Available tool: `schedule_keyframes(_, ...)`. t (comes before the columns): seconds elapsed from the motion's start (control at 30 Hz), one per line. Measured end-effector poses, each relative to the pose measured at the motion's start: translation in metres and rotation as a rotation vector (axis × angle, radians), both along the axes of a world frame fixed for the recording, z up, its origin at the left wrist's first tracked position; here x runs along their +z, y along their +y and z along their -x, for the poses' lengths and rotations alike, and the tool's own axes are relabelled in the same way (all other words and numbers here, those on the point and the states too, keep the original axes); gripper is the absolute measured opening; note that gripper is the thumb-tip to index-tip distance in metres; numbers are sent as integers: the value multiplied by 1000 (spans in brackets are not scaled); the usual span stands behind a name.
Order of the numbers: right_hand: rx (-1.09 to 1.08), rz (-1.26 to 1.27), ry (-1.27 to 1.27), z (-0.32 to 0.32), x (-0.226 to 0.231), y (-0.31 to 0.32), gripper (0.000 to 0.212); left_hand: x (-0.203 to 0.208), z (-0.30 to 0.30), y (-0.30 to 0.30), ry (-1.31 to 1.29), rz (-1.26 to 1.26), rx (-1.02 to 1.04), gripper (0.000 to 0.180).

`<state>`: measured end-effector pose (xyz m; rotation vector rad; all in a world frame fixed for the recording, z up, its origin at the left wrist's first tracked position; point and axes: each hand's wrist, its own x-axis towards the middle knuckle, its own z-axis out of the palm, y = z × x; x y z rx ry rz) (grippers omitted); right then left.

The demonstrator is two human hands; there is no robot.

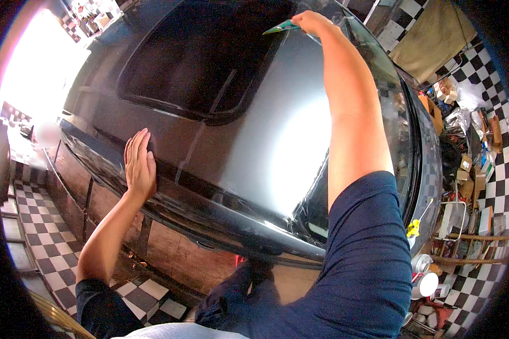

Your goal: The person applies a transparent protective film to a car's rear windshield. They spray liquid onto the glass, position the film, and use a squeegee to smooth it out and remove bubbles.

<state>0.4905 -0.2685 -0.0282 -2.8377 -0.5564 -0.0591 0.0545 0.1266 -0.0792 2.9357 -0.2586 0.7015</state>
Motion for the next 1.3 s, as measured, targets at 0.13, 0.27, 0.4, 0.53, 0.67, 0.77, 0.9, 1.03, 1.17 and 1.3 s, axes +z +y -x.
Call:
schedule_keyframes(0.13,-9,-118,55,10,-29,-24,33,2,7,2,19,-15,18,42)
schedule_keyframes(0.27,-36,-75,99,30,-45,-97,33,3,2,-5,6,-2,-3,42)
schedule_keyframes(0.4,-194,-67,225,69,-46,-148,33,1,2,-5,-2,-3,-16,42)
schedule_keyframes(0.53,-319,-2,298,114,-33,-177,32,0,4,-3,10,-16,11,43)
schedule_keyframes(0.67,-311,383,245,129,-15,-230,31,-1,2,-4,7,-4,0,42)
schedule_keyframes(0.77,-251,174,164,116,10,-187,32,0,6,-3,11,0,11,42)
schedule_keyframes(0.9,22,-40,200,97,1,-107,36,-2,6,-3,23,-26,21,42)
schedule_keyframes(1.03,24,-24,238,97,-53,-143,36,-2,5,-2,22,-27,18,42)
schedule_keyframes(1.17,-244,189,378,166,-37,-227,36,-1,4,-5,6,-25,0,42)
schedule_keyframes(1.3,-305,395,334,179,-19,-270,34,-3,2,-7,5,-21,-12,42)
